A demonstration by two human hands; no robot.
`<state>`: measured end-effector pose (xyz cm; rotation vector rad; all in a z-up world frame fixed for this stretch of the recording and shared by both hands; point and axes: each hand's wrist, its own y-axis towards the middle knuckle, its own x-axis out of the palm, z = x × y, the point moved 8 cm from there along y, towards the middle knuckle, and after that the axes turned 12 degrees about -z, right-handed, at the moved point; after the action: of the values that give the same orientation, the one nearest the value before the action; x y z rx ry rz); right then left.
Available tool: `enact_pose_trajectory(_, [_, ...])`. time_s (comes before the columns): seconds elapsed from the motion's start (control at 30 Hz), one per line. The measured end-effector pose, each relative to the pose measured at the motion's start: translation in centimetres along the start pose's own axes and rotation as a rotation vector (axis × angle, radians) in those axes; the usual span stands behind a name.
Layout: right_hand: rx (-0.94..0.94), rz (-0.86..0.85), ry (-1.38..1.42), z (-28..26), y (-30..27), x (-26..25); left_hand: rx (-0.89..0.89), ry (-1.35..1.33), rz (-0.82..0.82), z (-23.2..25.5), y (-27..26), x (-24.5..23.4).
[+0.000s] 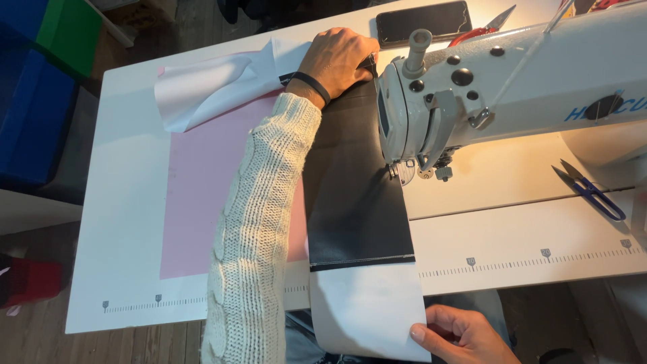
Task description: Sewing pieces of leather-like material together using an industrial sewing machine.
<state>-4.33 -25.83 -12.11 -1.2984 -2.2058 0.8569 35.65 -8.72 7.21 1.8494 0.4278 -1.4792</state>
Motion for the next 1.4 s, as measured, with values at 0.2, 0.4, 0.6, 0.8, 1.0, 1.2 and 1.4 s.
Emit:
enact_pose_trajectory(0.2, [0.029, -0.015, 0.008, 0.4, 0.3, -0.4, -0.007, 0.011, 0.006, -0.6, 0.4, 0.4])
enact_pose_trajectory(0.4, [0.035, 0.006, 0.001, 0.4, 0.1, -1.4, -0.025, -0.035, -0.005, -1.3, 0.3, -0.3])
enact_pose_trajectory(0.6, [0.012, 0.041, 0.002, 0.5, 0.1, -1.9, -0.036, 0.007, -0.015, -2.4, 0.5, 0.7])
enact_pose_trajectory(0.8, [0.017, 0.056, 0.02, 0.2, -0.1, -2.3, -0.057, 0.056, -0.003, -3.0, 0.3, 0.1])
enact_pose_trajectory(1.0, [0.061, 0.068, 0.097, 0.9, -0.2, -2.3, -0.019, -0.035, -0.028, -3.7, 0.6, 0.5])
enact_pose_trajectory(1.2, [0.039, 0.057, 0.035, 2.0, 0.1, -2.7, -0.065, -0.005, -0.04, -4.1, 0.5, 0.3])
enact_pose_trajectory(1.4, [0.131, 0.142, 0.066, 2.2, -0.5, -3.8, -0.107, -0.011, -0.05, -4.9, 0.2, 0.3])
